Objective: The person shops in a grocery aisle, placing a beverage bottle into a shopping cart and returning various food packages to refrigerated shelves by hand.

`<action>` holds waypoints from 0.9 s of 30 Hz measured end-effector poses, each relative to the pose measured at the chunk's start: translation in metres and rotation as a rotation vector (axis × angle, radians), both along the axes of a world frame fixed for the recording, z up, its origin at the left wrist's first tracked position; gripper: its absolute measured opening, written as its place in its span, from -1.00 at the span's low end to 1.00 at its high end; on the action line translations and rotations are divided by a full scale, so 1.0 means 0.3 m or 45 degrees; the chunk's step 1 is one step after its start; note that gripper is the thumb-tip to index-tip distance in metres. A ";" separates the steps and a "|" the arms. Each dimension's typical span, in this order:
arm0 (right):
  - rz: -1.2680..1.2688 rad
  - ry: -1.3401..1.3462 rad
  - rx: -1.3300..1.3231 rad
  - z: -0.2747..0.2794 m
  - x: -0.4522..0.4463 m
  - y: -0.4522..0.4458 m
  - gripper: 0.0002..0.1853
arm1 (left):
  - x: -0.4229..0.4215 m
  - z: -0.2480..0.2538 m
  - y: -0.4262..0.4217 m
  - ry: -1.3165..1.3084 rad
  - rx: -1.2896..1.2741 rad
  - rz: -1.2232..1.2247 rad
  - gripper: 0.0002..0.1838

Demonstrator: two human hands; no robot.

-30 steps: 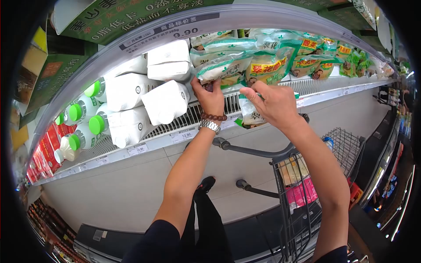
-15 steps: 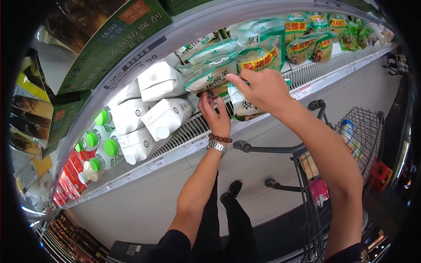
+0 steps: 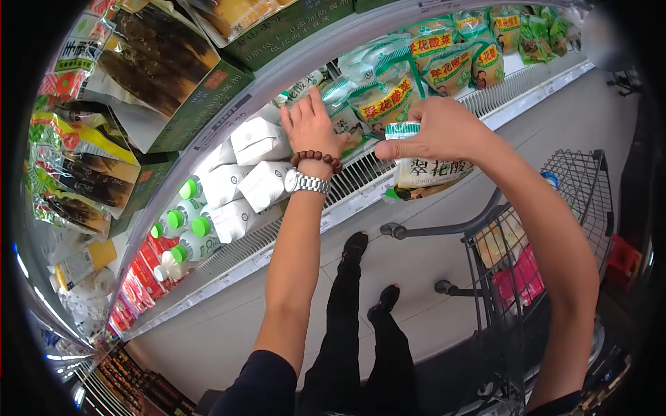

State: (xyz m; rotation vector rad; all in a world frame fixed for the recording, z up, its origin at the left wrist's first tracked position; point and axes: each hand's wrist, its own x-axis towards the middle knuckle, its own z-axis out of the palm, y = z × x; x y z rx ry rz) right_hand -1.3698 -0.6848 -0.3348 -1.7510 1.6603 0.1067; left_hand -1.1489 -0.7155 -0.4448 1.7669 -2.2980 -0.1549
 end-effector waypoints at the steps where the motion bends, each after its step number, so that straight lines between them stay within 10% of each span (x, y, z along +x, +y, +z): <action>1: 0.048 -0.010 -0.001 0.028 0.003 -0.005 0.13 | 0.000 0.011 0.009 -0.073 0.107 0.008 -0.04; 5: 0.185 -0.190 -0.454 0.120 0.051 -0.020 0.05 | 0.011 -0.095 0.101 0.074 -0.269 0.040 -0.54; 14: 0.689 -0.397 -1.705 -0.018 0.335 -0.173 -0.49 | 0.013 -0.214 0.232 0.163 -0.233 0.113 -0.61; 21: 0.791 -0.242 -1.638 -0.247 0.459 -0.266 -0.45 | 0.035 -0.204 0.248 0.215 -0.198 0.072 -0.59; 27: 0.544 -0.055 -1.479 -0.396 0.451 -0.417 -0.80 | 0.031 -0.213 0.211 0.383 -0.267 0.079 -0.42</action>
